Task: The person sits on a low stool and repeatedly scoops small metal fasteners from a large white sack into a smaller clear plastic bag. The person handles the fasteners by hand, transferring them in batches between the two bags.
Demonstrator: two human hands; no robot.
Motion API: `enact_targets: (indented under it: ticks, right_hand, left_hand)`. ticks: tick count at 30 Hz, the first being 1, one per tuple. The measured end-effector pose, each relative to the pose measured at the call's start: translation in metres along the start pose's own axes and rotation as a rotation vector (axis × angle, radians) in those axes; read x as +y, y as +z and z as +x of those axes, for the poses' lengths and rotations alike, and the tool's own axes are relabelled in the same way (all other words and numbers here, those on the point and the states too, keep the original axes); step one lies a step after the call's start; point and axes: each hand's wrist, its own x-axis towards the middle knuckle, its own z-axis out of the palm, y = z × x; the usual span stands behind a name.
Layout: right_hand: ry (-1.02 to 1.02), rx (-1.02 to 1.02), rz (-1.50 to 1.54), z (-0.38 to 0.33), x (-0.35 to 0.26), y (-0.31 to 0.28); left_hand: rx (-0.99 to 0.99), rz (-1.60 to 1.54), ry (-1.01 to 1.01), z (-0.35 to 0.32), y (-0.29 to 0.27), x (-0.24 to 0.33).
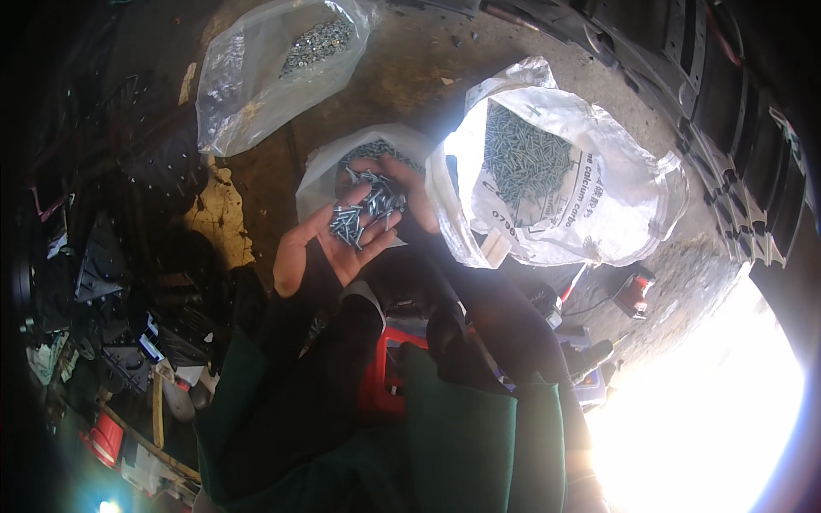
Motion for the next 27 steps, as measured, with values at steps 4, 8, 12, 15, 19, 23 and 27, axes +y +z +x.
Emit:
enact_targets:
  ticks: [4, 8, 12, 15, 19, 23, 27]
  right_hand:
    - [0.004, 0.000, 0.079, -0.001, -0.001, 0.001]
    - [-0.007, -0.063, 0.198, -0.005, 0.001, 0.000]
    - [-0.097, -0.126, 0.234, -0.004, 0.003, -0.004]
    - [-0.065, -0.521, 0.422, 0.003, 0.000, -0.008]
    - [-0.113, -0.243, 0.391, -0.006, 0.007, -0.012]
    - [-0.102, -0.240, 0.389, -0.007, 0.005, -0.014]
    - [-0.095, -0.194, 0.370, -0.010, 0.004, -0.012]
  left_hand:
    - [-0.062, -0.004, -0.038, -0.002, 0.000, 0.003]
    - [-0.084, 0.041, -0.030, -0.007, -0.001, 0.007]
    - [-0.057, 0.132, 0.047, -0.011, -0.004, 0.014]
    - [-0.060, 0.142, 0.076, -0.011, -0.008, 0.020]
    - [-0.036, 0.110, 0.060, -0.011, -0.007, 0.021]
    - [-0.060, 0.096, 0.071, -0.014, -0.002, 0.022]
    - [-0.023, 0.192, 0.092, -0.013, 0.002, 0.019]
